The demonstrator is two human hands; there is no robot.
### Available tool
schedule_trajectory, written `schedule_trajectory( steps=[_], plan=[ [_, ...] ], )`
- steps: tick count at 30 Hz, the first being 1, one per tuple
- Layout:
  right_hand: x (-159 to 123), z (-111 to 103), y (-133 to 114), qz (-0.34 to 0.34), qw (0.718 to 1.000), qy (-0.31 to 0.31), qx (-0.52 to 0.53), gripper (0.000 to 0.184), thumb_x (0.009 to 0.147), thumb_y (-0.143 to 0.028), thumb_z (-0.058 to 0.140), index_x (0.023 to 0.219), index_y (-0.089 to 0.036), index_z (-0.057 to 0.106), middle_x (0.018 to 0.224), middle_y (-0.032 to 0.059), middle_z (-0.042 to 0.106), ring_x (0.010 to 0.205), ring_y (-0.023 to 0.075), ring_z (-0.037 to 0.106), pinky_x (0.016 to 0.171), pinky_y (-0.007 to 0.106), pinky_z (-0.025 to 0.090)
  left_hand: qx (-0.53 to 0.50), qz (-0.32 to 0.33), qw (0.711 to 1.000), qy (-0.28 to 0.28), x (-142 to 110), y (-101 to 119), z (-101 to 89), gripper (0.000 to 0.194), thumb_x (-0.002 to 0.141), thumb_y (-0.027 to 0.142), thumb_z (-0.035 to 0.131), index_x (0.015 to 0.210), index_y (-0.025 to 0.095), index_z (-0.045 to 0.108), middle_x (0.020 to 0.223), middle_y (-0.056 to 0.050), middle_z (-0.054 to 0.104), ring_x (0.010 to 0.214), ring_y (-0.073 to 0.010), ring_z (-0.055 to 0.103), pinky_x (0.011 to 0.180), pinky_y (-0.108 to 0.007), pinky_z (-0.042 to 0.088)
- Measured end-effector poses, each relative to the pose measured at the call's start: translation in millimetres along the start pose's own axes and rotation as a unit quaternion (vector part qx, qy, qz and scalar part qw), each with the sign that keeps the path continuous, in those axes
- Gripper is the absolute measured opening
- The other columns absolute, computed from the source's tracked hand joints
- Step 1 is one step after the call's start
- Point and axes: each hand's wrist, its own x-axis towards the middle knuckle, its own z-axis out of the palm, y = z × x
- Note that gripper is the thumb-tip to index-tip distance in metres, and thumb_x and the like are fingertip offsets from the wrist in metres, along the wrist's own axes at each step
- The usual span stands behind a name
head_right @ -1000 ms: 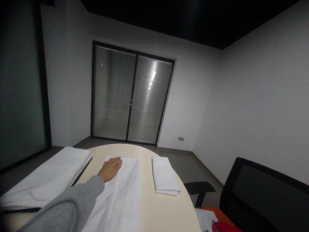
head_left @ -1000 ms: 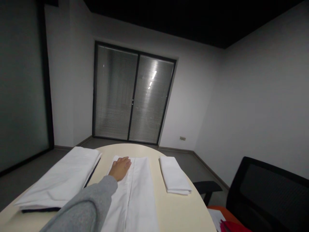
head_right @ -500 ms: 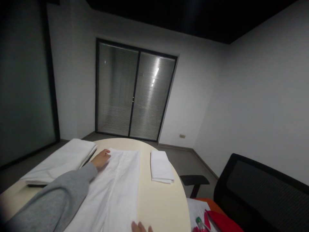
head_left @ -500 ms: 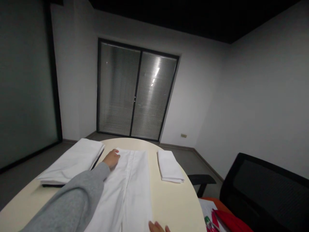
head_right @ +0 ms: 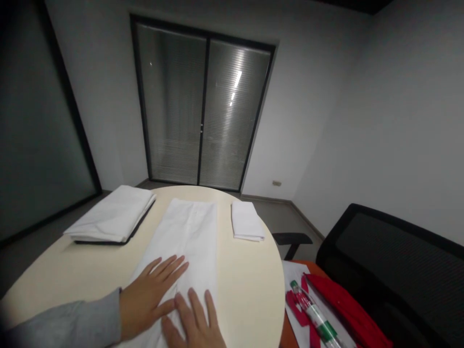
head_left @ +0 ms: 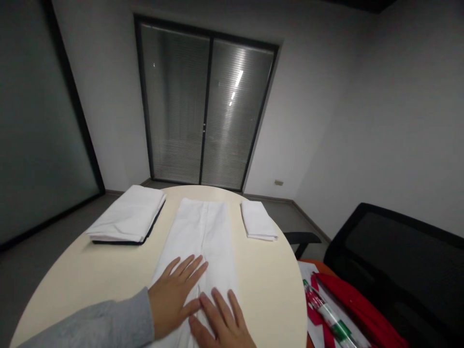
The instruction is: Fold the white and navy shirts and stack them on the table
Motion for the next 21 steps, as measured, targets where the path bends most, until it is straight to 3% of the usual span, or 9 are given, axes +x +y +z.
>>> schedule_trajectory(
  steps=[2,5,7,12,14,18,21],
  plan=[
    [4,-7,-4,-0.025,0.997,-0.049,0.048,0.053,0.103,-0.032,0.06,0.153,-0.041,0.044,0.159,0.0047,0.046,0.142,0.0308,0.05,0.114,0.057,0.045,0.014,0.003,1.0,-0.011,4,2,-0.6,0.07,0.101,0.068,0.038,0.165,0.043,0.022,0.172,0.005,0.025,0.159,-0.0279,0.021,0.13,-0.053,0.009],
    [7,-28,-8,0.016,0.986,-0.115,0.117,0.067,0.097,-0.05,0.067,0.157,-0.037,0.041,0.166,0.0073,0.032,0.151,0.0351,0.036,0.121,0.061,0.03,0.003,0.003,0.999,-0.033,10,-1,-9.6,0.075,0.1,0.067,0.042,0.166,0.038,0.023,0.173,0.002,0.024,0.16,-0.03,0.019,0.129,-0.054,0.008],
    [9,-44,-9,0.037,0.973,-0.157,0.162,0.074,0.094,-0.054,0.069,0.159,-0.037,0.038,0.169,0.0056,0.027,0.154,0.0356,0.028,0.124,0.063,0.021,-0.034,-0.007,0.999,-0.029,15,-9,-21.8,0.081,0.099,0.063,0.047,0.168,0.035,0.017,0.173,-0.003,0.023,0.159,-0.0308,0.023,0.128,-0.054,0.014],
    [15,-70,-11,0.068,0.943,-0.229,0.231,0.071,0.098,-0.053,0.061,0.161,-0.04,0.033,0.172,0.0016,0.018,0.159,0.0328,0.016,0.128,0.063,0.012,-0.115,-0.116,0.979,0.125,14,-28,-54.2,0.078,0.105,0.048,0.04,0.169,0.019,0.006,0.168,-0.018,0.033,0.152,-0.0318,0.037,0.121,-0.057,0.033],
    [18,-75,-13,0.086,0.939,-0.236,0.235,0.066,0.1,-0.053,0.058,0.161,-0.041,0.035,0.172,-0.0005,0.017,0.16,0.0308,0.014,0.129,0.062,0.01,-0.088,-0.075,0.985,0.126,0,-20,-53.0,0.079,0.104,0.051,0.045,0.168,0.019,0.01,0.167,-0.018,0.036,0.152,-0.0327,0.038,0.122,-0.058,0.031],
    [21,-79,-17,0.099,0.937,-0.242,0.232,0.063,0.101,-0.054,0.055,0.16,-0.04,0.036,0.173,-0.003,0.017,0.16,0.0291,0.014,0.13,0.061,0.01,-0.018,0.077,0.995,0.053,-44,17,-28.3,0.084,0.101,0.065,0.049,0.168,0.026,0.017,0.164,-0.01,0.043,0.153,-0.0311,0.035,0.127,-0.056,0.024],
    [21,-77,-18,0.109,0.938,-0.23,0.236,0.059,0.102,-0.055,0.053,0.158,-0.042,0.038,0.172,-0.0057,0.019,0.16,0.0273,0.017,0.131,0.06,0.011,0.029,0.094,0.993,0.067,-66,37,-17.3,0.076,0.104,0.064,0.042,0.166,0.024,0.025,0.161,-0.007,0.049,0.153,-0.028,0.036,0.128,-0.053,0.02]
  ],
)
